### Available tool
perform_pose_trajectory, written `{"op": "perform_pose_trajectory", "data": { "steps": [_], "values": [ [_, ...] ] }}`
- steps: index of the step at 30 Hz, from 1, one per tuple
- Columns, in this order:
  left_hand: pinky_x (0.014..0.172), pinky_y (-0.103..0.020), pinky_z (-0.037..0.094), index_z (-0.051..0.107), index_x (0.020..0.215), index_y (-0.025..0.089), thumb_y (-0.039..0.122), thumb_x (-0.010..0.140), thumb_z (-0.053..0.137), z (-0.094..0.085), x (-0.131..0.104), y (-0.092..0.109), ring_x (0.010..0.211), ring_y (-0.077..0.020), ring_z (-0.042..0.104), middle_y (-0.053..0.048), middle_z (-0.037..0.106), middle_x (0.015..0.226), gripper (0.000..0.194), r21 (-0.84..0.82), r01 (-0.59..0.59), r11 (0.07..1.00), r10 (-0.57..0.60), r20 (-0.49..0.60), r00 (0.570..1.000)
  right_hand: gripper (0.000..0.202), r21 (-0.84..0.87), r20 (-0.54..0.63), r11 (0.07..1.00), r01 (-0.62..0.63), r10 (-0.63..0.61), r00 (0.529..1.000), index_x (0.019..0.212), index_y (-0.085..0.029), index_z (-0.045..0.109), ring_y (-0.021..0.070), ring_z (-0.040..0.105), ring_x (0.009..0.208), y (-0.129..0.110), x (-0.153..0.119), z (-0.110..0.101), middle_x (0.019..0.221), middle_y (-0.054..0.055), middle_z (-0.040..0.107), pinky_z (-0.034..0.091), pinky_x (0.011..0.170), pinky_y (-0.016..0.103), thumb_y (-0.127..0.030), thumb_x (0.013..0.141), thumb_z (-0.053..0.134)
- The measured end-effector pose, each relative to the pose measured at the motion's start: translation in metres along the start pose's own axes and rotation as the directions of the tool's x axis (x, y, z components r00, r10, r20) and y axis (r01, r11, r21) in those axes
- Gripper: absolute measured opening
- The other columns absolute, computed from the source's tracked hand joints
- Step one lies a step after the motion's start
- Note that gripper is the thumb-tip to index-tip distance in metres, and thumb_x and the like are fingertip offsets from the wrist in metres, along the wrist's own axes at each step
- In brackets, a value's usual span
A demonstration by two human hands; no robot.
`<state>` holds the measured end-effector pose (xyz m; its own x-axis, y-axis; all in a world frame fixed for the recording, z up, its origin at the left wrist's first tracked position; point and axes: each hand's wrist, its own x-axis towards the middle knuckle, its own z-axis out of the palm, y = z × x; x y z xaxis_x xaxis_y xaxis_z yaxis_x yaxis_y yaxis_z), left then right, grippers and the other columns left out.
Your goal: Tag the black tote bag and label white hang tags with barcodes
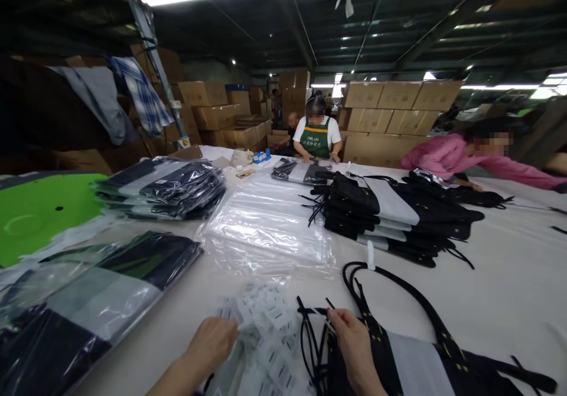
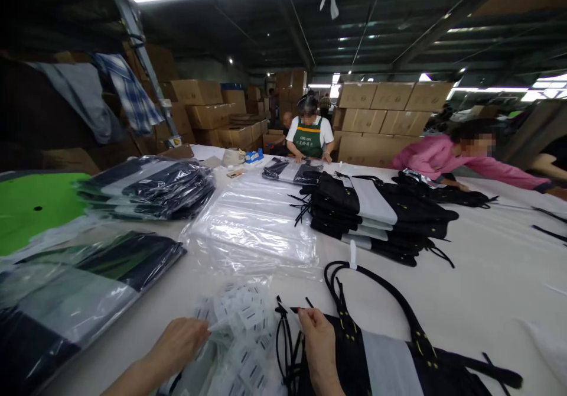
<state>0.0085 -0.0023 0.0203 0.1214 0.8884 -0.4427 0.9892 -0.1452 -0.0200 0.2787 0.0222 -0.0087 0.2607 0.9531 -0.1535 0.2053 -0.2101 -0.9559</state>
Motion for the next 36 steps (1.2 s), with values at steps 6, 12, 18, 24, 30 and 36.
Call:
{"op": "perform_pose_trajectory", "data": {
  "steps": [6, 12, 18, 24, 30, 36],
  "values": [
    [0.074, -0.033, 0.042, 0.062, 0.084, 0.018, 0.026, 0.085, 0.026, -0.006, 0.001, 0.002, 0.084, -0.0233, 0.062, -0.01, 0.067, 0.081, 0.037, 0.023, 0.045, 0.999, -0.044, -0.008, 0.999, 0.034, -0.241, 0.306, 0.967, 0.078, -0.001, 0.952, 0.052, -0.019, 0.045, 0.0115, 0.034, 0.051, 0.01, -0.007, -0.025, 0.048, -0.004, 0.036, 0.026, 0.05, 0.024, -0.049, 0.068, 0.045],
    [0.072, -0.034, 0.041, 0.062, 0.083, 0.016, 0.026, 0.086, 0.024, -0.005, 0.002, 0.001, 0.083, -0.0249, 0.061, -0.011, 0.067, 0.08, 0.039, 0.052, 0.036, 0.998, -0.034, -0.045, 0.998, 0.033, -0.273, 0.247, 0.958, 0.086, -0.016, 0.969, 0.053, -0.019, 0.047, 0.012, 0.036, 0.051, 0.017, -0.006, -0.045, 0.048, -0.004, 0.038, 0.028, 0.051, 0.024, -0.047, 0.07, 0.043],
    [0.08, -0.038, 0.036, 0.061, 0.086, 0.017, 0.028, 0.085, 0.03, -0.013, -0.003, 0.007, 0.088, -0.0259, 0.057, -0.01, 0.065, 0.085, 0.033, 0.109, 0.085, 0.99, -0.074, -0.098, 0.992, 0.036, -0.214, 0.166, 0.975, 0.056, -0.021, 0.986, 0.053, -0.019, 0.049, 0.013, 0.04, 0.051, 0.022, -0.008, -0.074, 0.048, -0.003, 0.042, 0.032, 0.05, 0.024, -0.05, 0.071, 0.045],
    [0.083, -0.039, 0.032, 0.062, 0.084, 0.016, 0.023, 0.081, 0.04, -0.04, 0.01, 0.069, 0.092, -0.0269, 0.049, -0.01, 0.061, 0.091, 0.023, -0.197, -0.113, 0.974, 0.054, -0.283, 0.958, 0.039, -0.552, -0.007, 0.828, 0.101, -0.125, 0.992, 0.062, -0.022, 0.053, 0.0161, 0.053, 0.049, 0.027, -0.018, -0.124, 0.052, 0.0, 0.056, 0.033, 0.048, 0.024, -0.051, 0.08, 0.034],
    [0.083, -0.029, 0.038, 0.062, 0.079, 0.015, 0.011, 0.073, 0.044, -0.008, 0.068, 0.184, 0.086, -0.0177, 0.054, -0.004, 0.062, 0.084, 0.02, -0.761, -0.154, 0.63, 0.086, -0.128, 0.988, 0.033, -0.914, -0.042, 0.398, 0.076, -0.279, 0.959, 0.072, -0.021, 0.057, 0.0212, 0.06, 0.046, 0.052, -0.015, -0.16, 0.052, 0.004, 0.063, 0.025, 0.041, 0.025, -0.039, 0.086, 0.033],
    [0.043, -0.02, 0.035, 0.053, 0.093, 0.01, 0.006, 0.068, 0.04, 0.013, 0.118, 0.26, 0.043, -0.0079, 0.046, 0.003, 0.049, 0.054, 0.029, -0.898, 0.164, 0.409, 0.008, 0.183, 0.983, 0.039, -0.948, 0.107, 0.231, 0.217, -0.409, 0.906, 0.064, -0.019, 0.054, 0.0165, 0.059, 0.042, 0.067, -0.003, -0.168, 0.044, 0.003, 0.059, 0.025, 0.04, 0.024, -0.031, 0.09, 0.027]
  ]
}}
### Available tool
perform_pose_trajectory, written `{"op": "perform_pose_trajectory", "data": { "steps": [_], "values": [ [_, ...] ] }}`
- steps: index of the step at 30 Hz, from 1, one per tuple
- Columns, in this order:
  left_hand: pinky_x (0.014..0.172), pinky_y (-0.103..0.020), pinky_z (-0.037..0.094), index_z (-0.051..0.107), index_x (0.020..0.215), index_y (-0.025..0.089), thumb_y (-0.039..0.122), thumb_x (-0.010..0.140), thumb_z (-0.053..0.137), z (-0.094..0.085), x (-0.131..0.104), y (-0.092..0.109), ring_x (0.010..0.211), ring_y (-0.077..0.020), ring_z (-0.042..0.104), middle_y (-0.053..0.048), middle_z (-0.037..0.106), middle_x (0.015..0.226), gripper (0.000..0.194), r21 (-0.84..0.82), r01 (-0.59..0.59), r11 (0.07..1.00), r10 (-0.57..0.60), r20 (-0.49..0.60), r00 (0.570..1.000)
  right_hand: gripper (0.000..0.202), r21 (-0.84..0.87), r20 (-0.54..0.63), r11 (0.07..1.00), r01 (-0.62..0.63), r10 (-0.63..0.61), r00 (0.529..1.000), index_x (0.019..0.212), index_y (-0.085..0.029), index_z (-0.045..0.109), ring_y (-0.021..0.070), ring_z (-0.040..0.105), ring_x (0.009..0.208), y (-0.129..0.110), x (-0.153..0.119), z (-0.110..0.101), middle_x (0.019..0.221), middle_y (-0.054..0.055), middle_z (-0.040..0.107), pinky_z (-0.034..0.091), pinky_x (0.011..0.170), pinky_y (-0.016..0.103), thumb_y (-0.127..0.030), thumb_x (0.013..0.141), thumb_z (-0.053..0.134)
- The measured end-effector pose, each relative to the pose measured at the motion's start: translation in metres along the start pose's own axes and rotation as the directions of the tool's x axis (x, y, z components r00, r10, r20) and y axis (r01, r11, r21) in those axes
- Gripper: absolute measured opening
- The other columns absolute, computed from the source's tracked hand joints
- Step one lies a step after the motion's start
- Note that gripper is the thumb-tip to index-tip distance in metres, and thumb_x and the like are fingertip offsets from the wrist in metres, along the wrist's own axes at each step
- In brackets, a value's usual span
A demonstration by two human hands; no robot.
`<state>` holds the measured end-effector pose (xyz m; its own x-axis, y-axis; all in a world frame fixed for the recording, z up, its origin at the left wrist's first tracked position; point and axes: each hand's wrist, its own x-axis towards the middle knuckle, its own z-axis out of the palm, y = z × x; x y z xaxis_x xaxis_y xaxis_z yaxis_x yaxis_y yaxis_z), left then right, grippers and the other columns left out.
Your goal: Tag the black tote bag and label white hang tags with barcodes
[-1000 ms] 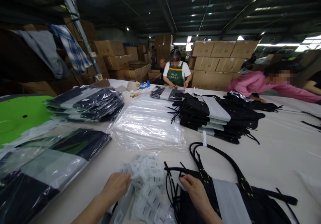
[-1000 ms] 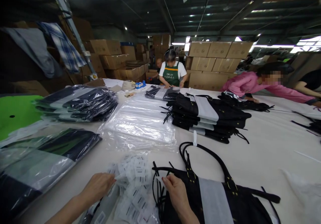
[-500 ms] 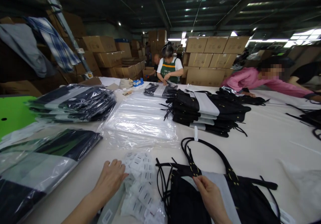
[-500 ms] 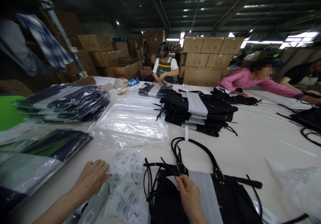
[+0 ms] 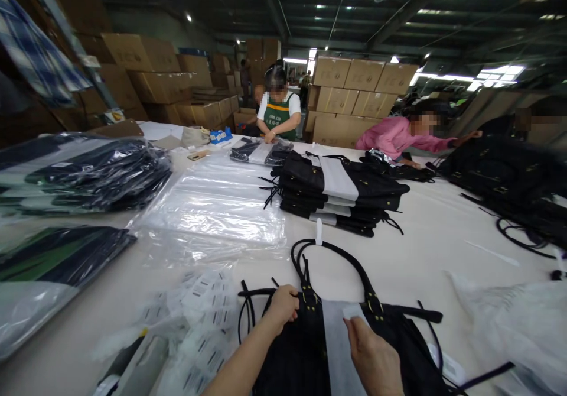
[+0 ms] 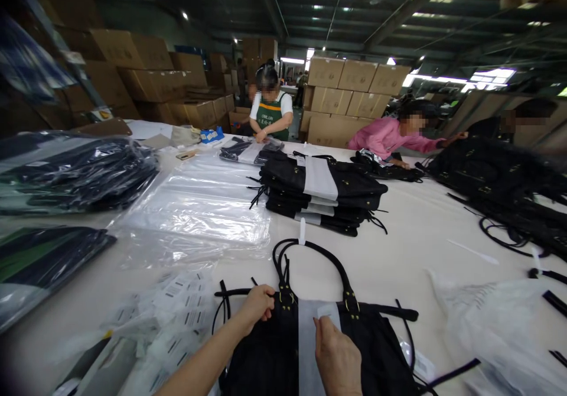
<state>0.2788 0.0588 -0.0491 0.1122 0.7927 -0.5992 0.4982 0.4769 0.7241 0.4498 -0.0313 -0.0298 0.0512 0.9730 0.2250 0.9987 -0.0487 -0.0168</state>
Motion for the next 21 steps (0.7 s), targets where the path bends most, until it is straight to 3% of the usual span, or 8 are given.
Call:
{"op": "perform_pose_trajectory", "data": {
  "steps": [5, 8, 10, 13, 16, 19, 21],
  "values": [
    [0.034, -0.017, 0.018, 0.051, 0.082, 0.012, 0.005, 0.059, 0.041, 0.001, 0.015, 0.011, 0.032, -0.0044, 0.031, 0.007, 0.039, 0.044, 0.027, -0.099, 0.121, 0.988, -0.113, 0.085, 0.99, 0.043, 0.058, -0.013, 0.994, 0.092, -0.091, 0.996, 0.063, -0.019, 0.053, 0.0139, 0.059, 0.043, 0.001, 0.006, 0.005, 0.048, 0.002, 0.061, 0.026, 0.041, 0.024, -0.03, 0.092, 0.023],
    [0.033, -0.017, 0.016, 0.051, 0.08, 0.013, 0.007, 0.056, 0.04, -0.003, 0.017, 0.013, 0.03, -0.0038, 0.025, 0.009, 0.034, 0.042, 0.027, -0.097, 0.14, 0.985, -0.121, 0.181, 0.976, 0.046, 0.109, -0.003, 0.991, 0.072, -0.073, 0.997, 0.064, -0.019, 0.054, 0.0137, 0.057, 0.04, 0.003, 0.008, 0.009, 0.044, 0.002, 0.059, 0.023, 0.04, 0.024, -0.033, 0.092, 0.021],
    [0.034, -0.017, 0.016, 0.052, 0.089, 0.015, 0.007, 0.056, 0.039, -0.004, 0.016, 0.012, 0.03, -0.0038, 0.023, 0.009, 0.034, 0.043, 0.036, -0.072, 0.122, 0.99, -0.101, 0.239, 0.966, 0.048, 0.137, 0.012, 0.99, 0.035, -0.037, 0.999, 0.064, -0.019, 0.055, 0.0144, 0.057, 0.038, 0.002, 0.009, 0.011, 0.042, 0.001, 0.058, 0.022, 0.039, 0.025, -0.037, 0.092, 0.019],
    [0.036, -0.018, 0.018, 0.051, 0.101, 0.017, 0.007, 0.057, 0.039, -0.001, 0.014, 0.01, 0.031, -0.0048, 0.026, 0.009, 0.035, 0.044, 0.047, 0.019, 0.047, 0.999, -0.05, 0.293, 0.955, 0.052, 0.159, 0.028, 0.987, -0.015, 0.011, 1.0, 0.065, -0.02, 0.055, 0.0153, 0.057, 0.039, -0.003, 0.012, 0.014, 0.043, 0.002, 0.059, 0.022, 0.04, 0.025, -0.04, 0.092, 0.016],
    [0.04, -0.02, 0.026, 0.059, 0.088, 0.017, 0.007, 0.058, 0.04, 0.002, 0.013, 0.009, 0.036, -0.0072, 0.035, 0.007, 0.036, 0.043, 0.037, 0.177, -0.093, 0.98, 0.039, 0.288, 0.957, 0.049, 0.175, 0.065, 0.984, -0.036, 0.025, 0.998, 0.067, -0.02, 0.055, 0.0153, 0.058, 0.041, -0.013, 0.015, 0.017, 0.046, 0.002, 0.06, 0.022, 0.041, 0.025, -0.039, 0.092, 0.017],
    [0.056, -0.025, 0.038, 0.062, 0.069, 0.017, 0.007, 0.063, 0.041, 0.002, 0.013, 0.01, 0.059, -0.0136, 0.053, 0.0, 0.049, 0.054, 0.024, 0.364, -0.268, 0.892, 0.192, 0.231, 0.954, 0.041, 0.17, 0.128, 0.984, -0.044, 0.023, 0.992, 0.068, -0.02, 0.055, 0.0153, 0.058, 0.042, -0.021, 0.018, 0.018, 0.047, 0.001, 0.061, 0.022, 0.042, 0.026, -0.035, 0.091, 0.025],
    [0.069, -0.029, 0.04, 0.062, 0.069, 0.017, 0.01, 0.068, 0.042, 0.001, 0.013, 0.01, 0.076, -0.0189, 0.056, -0.004, 0.057, 0.069, 0.021, 0.482, -0.349, 0.804, 0.278, 0.213, 0.936, 0.035, 0.147, 0.171, 0.989, -0.026, 0.0, 0.985, 0.068, -0.02, 0.055, 0.0155, 0.059, 0.044, -0.023, 0.018, 0.016, 0.048, 0.001, 0.061, 0.022, 0.042, 0.025, -0.032, 0.09, 0.031]
  ]
}}
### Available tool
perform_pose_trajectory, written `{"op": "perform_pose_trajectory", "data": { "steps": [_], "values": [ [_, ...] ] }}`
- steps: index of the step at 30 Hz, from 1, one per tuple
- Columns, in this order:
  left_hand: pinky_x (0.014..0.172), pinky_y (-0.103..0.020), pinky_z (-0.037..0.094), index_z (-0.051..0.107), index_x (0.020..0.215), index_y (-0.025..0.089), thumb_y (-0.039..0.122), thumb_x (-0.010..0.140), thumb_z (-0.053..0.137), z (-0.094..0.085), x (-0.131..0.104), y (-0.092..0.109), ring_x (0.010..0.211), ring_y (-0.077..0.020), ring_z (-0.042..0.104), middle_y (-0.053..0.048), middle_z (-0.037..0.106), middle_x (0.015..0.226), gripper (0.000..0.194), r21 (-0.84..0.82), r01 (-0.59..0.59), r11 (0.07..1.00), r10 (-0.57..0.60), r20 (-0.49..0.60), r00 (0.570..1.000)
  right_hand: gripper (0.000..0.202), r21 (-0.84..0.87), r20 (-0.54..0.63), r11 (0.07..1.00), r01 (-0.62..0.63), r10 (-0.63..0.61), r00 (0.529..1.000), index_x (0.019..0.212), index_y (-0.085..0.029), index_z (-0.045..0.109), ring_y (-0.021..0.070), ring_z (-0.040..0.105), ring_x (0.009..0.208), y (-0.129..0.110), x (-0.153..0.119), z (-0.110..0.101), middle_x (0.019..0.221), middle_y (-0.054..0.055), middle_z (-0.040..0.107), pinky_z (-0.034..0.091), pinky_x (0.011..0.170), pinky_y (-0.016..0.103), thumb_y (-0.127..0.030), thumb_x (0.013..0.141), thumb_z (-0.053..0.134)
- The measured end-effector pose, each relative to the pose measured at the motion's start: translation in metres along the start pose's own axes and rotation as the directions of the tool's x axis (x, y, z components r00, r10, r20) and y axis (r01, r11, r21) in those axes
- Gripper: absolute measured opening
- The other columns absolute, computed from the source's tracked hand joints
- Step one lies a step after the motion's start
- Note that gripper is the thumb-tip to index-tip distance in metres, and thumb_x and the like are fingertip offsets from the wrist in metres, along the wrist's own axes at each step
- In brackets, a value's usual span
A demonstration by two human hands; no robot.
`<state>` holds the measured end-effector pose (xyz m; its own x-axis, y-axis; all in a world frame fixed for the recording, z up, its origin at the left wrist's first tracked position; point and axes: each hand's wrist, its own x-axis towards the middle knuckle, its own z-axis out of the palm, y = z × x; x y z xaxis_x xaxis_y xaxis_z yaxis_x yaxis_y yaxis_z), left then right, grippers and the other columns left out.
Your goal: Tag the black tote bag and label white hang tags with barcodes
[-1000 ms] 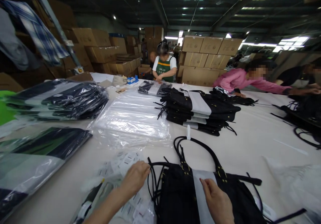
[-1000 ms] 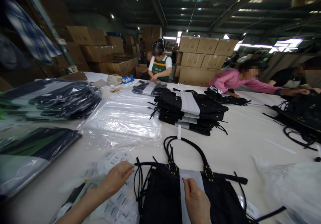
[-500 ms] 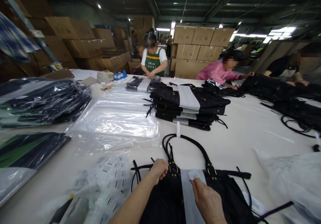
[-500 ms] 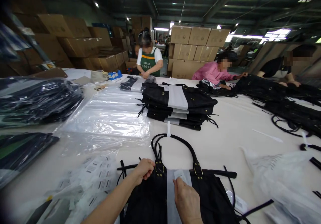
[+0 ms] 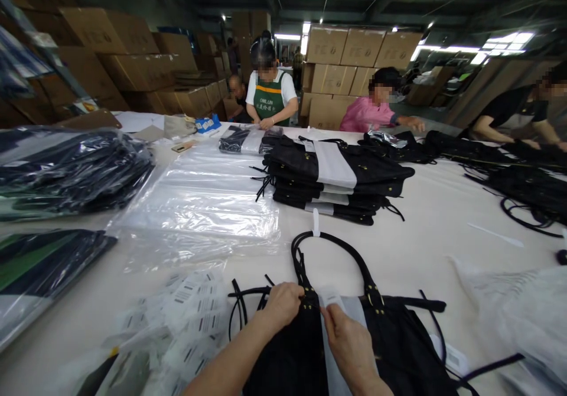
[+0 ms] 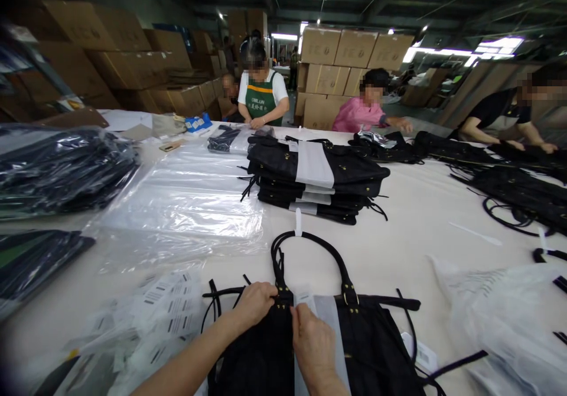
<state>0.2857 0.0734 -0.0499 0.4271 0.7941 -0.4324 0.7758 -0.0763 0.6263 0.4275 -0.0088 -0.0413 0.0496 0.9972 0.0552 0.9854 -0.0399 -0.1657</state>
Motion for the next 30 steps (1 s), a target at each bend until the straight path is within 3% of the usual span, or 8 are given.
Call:
{"op": "perform_pose_trajectory", "data": {
  "steps": [4, 7, 15, 18, 23, 25, 28, 30],
  "values": [
    [0.073, -0.036, 0.042, 0.061, 0.078, 0.016, 0.012, 0.078, 0.036, 0.001, -0.004, -0.004, 0.08, -0.0229, 0.057, -0.01, 0.06, 0.083, 0.025, 0.229, -0.073, 0.971, 0.079, -0.02, 0.997, 0.021, -0.094, 0.082, 0.991, 0.097, -0.089, 0.993, 0.069, -0.019, 0.057, 0.0151, 0.06, 0.051, 0.002, -0.005, -0.01, 0.058, 0.002, 0.063, 0.027, 0.046, 0.025, -0.012, 0.082, 0.042],
    [0.072, -0.037, 0.042, 0.061, 0.08, 0.014, 0.01, 0.082, 0.03, 0.003, -0.012, -0.006, 0.078, -0.0226, 0.056, -0.011, 0.058, 0.084, 0.031, 0.326, -0.096, 0.941, 0.115, -0.042, 0.992, 0.031, -0.174, 0.119, 0.977, 0.12, -0.1, 0.988, 0.066, -0.018, 0.06, 0.0161, 0.059, 0.059, 0.002, -0.009, -0.02, 0.064, 0.003, 0.062, 0.032, 0.053, 0.026, 0.004, 0.072, 0.039],
    [0.081, -0.041, 0.036, 0.059, 0.071, 0.014, 0.007, 0.081, 0.038, 0.005, -0.032, -0.013, 0.103, -0.0246, 0.044, -0.011, 0.047, 0.12, 0.024, 0.531, -0.214, 0.82, 0.388, -0.241, 0.89, 0.03, -0.237, 0.171, 0.957, 0.17, -0.131, 0.976, 0.068, -0.015, 0.065, 0.0291, 0.048, 0.102, -0.008, -0.017, -0.03, 0.113, 0.01, 0.058, 0.033, 0.078, 0.042, 0.004, 0.066, 0.043],
    [0.079, -0.039, 0.039, 0.059, 0.075, 0.015, 0.007, 0.08, 0.042, 0.01, -0.033, -0.018, 0.097, -0.0213, 0.047, -0.008, 0.055, 0.11, 0.02, 0.488, -0.261, 0.833, 0.419, -0.249, 0.873, 0.028, -0.225, 0.236, 0.959, 0.175, -0.121, 0.964, 0.075, -0.014, 0.066, 0.029, 0.05, 0.099, -0.015, -0.023, -0.03, 0.099, 0.013, 0.063, 0.03, 0.085, 0.044, 0.002, 0.065, 0.046],
    [0.079, -0.036, 0.044, 0.06, 0.075, 0.015, 0.007, 0.079, 0.041, 0.018, -0.031, -0.02, 0.092, -0.0183, 0.053, -0.005, 0.058, 0.112, 0.021, 0.363, -0.375, 0.853, 0.479, -0.257, 0.839, 0.013, -0.041, 0.431, 0.996, 0.085, -0.059, 0.9, 0.076, -0.015, 0.065, 0.0269, 0.054, 0.085, -0.023, -0.022, -0.037, 0.083, 0.009, 0.063, 0.034, 0.079, 0.041, -0.022, 0.067, 0.059],
    [0.08, -0.035, 0.046, 0.061, 0.077, 0.015, 0.006, 0.076, 0.04, 0.019, -0.03, -0.018, 0.09, -0.0178, 0.056, -0.006, 0.059, 0.112, 0.022, 0.321, -0.416, 0.851, 0.5, -0.251, 0.829, 0.023, 0.089, 0.509, 0.996, -0.009, -0.038, 0.86, 0.074, -0.016, 0.063, 0.0259, 0.054, 0.082, -0.019, -0.018, -0.035, 0.082, 0.008, 0.063, 0.035, 0.076, 0.039, -0.036, 0.063, 0.064],
    [0.079, -0.034, 0.048, 0.061, 0.075, 0.014, 0.005, 0.071, 0.041, 0.018, -0.03, -0.015, 0.089, -0.0183, 0.058, -0.006, 0.057, 0.116, 0.022, 0.298, -0.473, 0.829, 0.546, -0.254, 0.798, 0.035, 0.302, 0.667, 0.909, -0.287, 0.014, 0.745, 0.074, -0.016, 0.059, 0.019, 0.053, 0.068, -0.006, -0.011, -0.021, 0.071, 0.003, 0.06, 0.035, 0.061, 0.029, -0.042, 0.054, 0.07],
    [0.077, -0.034, 0.048, 0.06, 0.072, 0.014, 0.005, 0.069, 0.042, 0.018, -0.031, -0.014, 0.086, -0.0188, 0.059, -0.006, 0.057, 0.117, 0.021, 0.299, -0.501, 0.812, 0.572, -0.239, 0.785, 0.031, 0.428, 0.692, 0.803, -0.414, 0.004, 0.722, 0.07, -0.016, 0.054, 0.0138, 0.048, 0.06, 0.002, -0.008, -0.009, 0.061, -0.002, 0.053, 0.031, 0.054, 0.024, -0.036, 0.054, 0.07]
  ]
}}
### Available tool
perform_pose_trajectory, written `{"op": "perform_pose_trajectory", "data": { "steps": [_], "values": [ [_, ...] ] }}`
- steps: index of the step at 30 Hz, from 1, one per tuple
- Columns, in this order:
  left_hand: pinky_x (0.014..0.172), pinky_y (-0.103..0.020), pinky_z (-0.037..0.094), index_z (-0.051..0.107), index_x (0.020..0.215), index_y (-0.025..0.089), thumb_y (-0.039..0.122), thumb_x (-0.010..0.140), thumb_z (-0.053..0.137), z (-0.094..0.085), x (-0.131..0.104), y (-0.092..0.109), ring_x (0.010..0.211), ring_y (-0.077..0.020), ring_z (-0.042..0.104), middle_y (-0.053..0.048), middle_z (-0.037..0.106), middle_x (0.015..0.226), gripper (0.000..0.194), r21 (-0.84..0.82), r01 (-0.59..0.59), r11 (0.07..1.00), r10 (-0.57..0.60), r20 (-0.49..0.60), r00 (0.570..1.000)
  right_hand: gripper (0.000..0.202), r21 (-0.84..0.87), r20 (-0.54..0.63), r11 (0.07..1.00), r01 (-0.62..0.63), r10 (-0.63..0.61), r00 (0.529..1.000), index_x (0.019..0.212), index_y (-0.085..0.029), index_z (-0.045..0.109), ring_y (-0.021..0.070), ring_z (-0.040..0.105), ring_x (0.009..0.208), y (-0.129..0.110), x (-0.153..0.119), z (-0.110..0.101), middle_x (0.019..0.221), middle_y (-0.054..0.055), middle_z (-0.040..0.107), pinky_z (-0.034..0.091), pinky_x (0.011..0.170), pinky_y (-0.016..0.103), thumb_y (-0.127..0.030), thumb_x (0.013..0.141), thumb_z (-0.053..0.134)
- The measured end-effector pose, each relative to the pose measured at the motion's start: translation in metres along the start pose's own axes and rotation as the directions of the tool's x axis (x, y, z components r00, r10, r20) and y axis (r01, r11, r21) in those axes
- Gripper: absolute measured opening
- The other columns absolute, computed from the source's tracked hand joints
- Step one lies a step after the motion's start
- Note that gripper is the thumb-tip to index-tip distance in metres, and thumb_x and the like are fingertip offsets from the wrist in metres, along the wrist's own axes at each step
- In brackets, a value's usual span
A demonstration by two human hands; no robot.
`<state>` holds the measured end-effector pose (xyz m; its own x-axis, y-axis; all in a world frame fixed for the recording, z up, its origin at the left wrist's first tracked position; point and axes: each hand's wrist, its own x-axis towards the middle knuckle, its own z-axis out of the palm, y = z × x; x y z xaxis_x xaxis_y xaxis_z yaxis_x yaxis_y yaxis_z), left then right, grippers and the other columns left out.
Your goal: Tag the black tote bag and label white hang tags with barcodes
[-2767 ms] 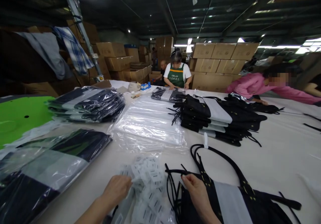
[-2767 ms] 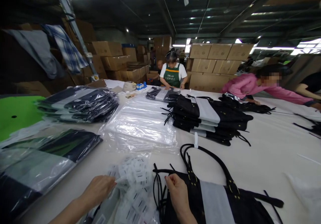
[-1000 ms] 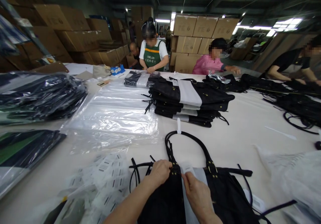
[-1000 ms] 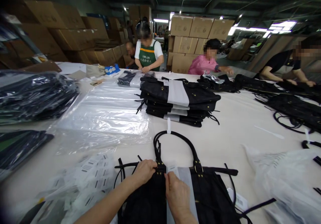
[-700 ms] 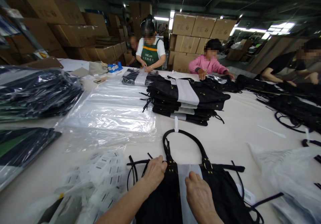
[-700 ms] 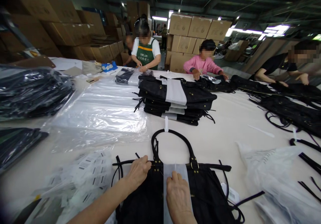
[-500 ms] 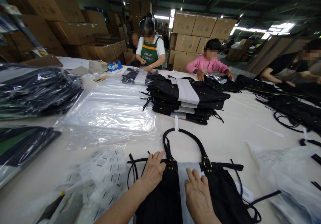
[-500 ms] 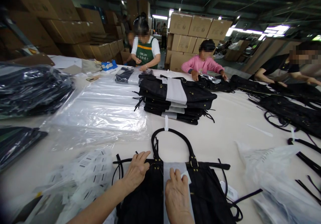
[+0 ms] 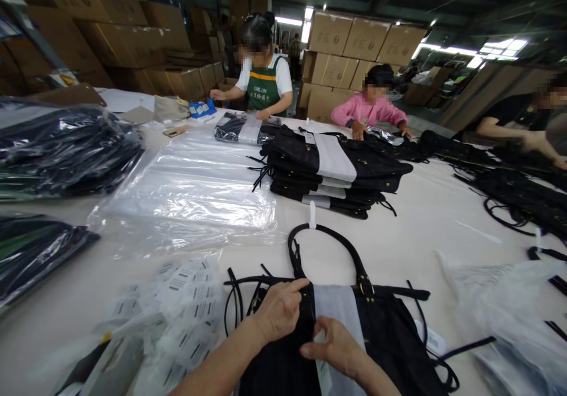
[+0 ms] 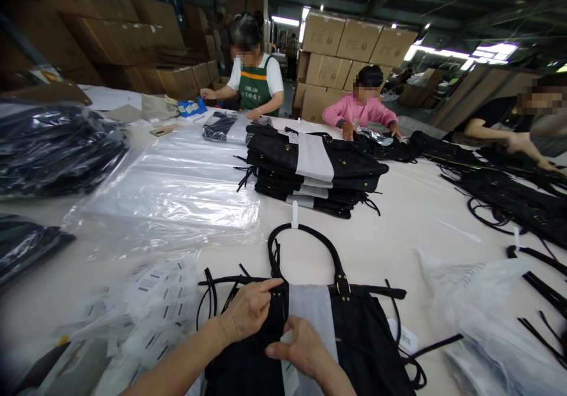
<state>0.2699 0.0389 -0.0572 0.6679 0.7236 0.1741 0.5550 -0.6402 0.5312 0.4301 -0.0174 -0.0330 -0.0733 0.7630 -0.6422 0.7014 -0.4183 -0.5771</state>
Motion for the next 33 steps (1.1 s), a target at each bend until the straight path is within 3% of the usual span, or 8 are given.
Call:
{"op": "perform_pose_trajectory", "data": {
  "steps": [3, 8, 13, 18, 21, 24, 28, 33],
  "values": [
    [0.073, -0.033, 0.046, 0.059, 0.069, 0.015, 0.005, 0.066, 0.043, 0.003, -0.002, 0.0, 0.078, -0.0179, 0.059, -0.006, 0.062, 0.104, 0.019, -0.029, 0.004, 1.0, -0.002, 0.066, 0.998, 0.025, 0.096, -0.098, 0.994, 0.043, -0.034, 0.995, 0.064, -0.018, 0.047, 0.0108, 0.042, 0.056, 0.009, 0.012, 0.005, 0.054, -0.006, 0.045, 0.027, 0.052, 0.023, -0.029, 0.056, 0.068],
    [0.06, -0.024, 0.039, 0.051, 0.059, 0.015, 0.005, 0.064, 0.041, 0.007, -0.004, -0.004, 0.065, -0.0124, 0.052, -0.002, 0.056, 0.07, 0.015, -0.173, 0.309, 0.935, -0.286, 0.147, 0.947, 0.027, 0.038, -0.253, 0.999, 0.013, -0.003, 0.968, 0.066, -0.02, 0.047, 0.0124, 0.042, 0.055, 0.011, 0.019, 0.017, 0.055, -0.005, 0.047, 0.025, 0.052, 0.024, -0.029, 0.055, 0.069],
    [0.056, -0.022, 0.034, 0.049, 0.06, 0.016, 0.013, 0.057, 0.056, 0.003, -0.005, 0.002, 0.063, -0.0101, 0.044, 0.003, 0.047, 0.07, 0.008, -0.352, 0.456, 0.817, -0.391, 0.243, 0.888, 0.023, 0.232, -0.319, 0.96, 0.155, -0.075, 0.945, 0.078, -0.02, 0.052, 0.0134, 0.046, 0.06, 0.018, 0.019, 0.024, 0.067, -0.003, 0.055, 0.033, 0.056, 0.025, -0.025, 0.058, 0.063],
    [0.055, -0.022, 0.033, 0.054, 0.064, 0.015, 0.008, 0.054, 0.054, 0.009, -0.006, 0.012, 0.063, -0.0095, 0.044, 0.002, 0.047, 0.073, 0.012, -0.542, 0.55, 0.636, -0.44, 0.33, 0.835, 0.032, 0.486, -0.319, 0.83, 0.272, -0.122, 0.94, 0.091, -0.021, 0.052, 0.0145, 0.05, 0.064, 0.024, 0.019, 0.029, 0.071, -0.003, 0.056, 0.038, 0.06, 0.027, -0.025, 0.06, 0.059],
    [0.058, -0.023, 0.034, 0.056, 0.06, 0.014, 0.01, 0.054, 0.053, 0.015, -0.004, 0.018, 0.065, -0.011, 0.046, 0.001, 0.048, 0.071, 0.008, -0.627, 0.558, 0.543, -0.471, 0.323, 0.821, 0.04, 0.662, -0.239, 0.699, 0.271, -0.145, 0.96, 0.097, -0.021, 0.045, 0.011, 0.043, 0.051, 0.025, 0.021, 0.036, 0.057, -0.008, 0.047, 0.033, 0.05, 0.024, -0.032, 0.063, 0.061],
    [0.059, -0.024, 0.035, 0.057, 0.055, 0.014, 0.011, 0.053, 0.053, 0.018, 0.0, 0.024, 0.066, -0.0124, 0.047, 0.001, 0.05, 0.067, 0.006, -0.736, 0.565, 0.374, -0.534, 0.326, 0.78, 0.047, 0.757, -0.211, 0.605, 0.246, -0.129, 0.969, 0.099, -0.021, 0.039, 0.0092, 0.041, 0.047, 0.023, 0.022, 0.04, 0.056, -0.009, 0.048, 0.03, 0.048, 0.022, -0.033, 0.061, 0.064],
    [0.055, -0.025, 0.034, 0.055, 0.052, 0.013, 0.014, 0.051, 0.054, 0.019, 0.003, 0.029, 0.057, -0.0112, 0.045, 0.002, 0.049, 0.056, 0.002, -0.795, 0.584, 0.165, -0.61, 0.383, 0.694, 0.044, 0.675, -0.309, 0.69, 0.261, -0.058, 0.949, 0.097, -0.021, 0.041, 0.0098, 0.042, 0.045, 0.02, 0.017, 0.039, 0.053, -0.009, 0.047, 0.031, 0.046, 0.022, -0.03, 0.061, 0.064],
    [0.051, -0.024, 0.029, 0.055, 0.052, 0.013, 0.018, 0.052, 0.054, 0.023, 0.005, 0.03, 0.047, -0.0084, 0.039, 0.004, 0.047, 0.046, 0.005, -0.786, 0.608, 0.112, -0.63, 0.417, 0.655, 0.033, 0.538, -0.484, 0.768, 0.347, -0.055, 0.873, 0.093, -0.02, 0.048, 0.012, 0.05, 0.051, 0.022, 0.013, 0.041, 0.061, -0.004, 0.054, 0.04, 0.048, 0.024, -0.035, 0.066, 0.06]
  ]
}}
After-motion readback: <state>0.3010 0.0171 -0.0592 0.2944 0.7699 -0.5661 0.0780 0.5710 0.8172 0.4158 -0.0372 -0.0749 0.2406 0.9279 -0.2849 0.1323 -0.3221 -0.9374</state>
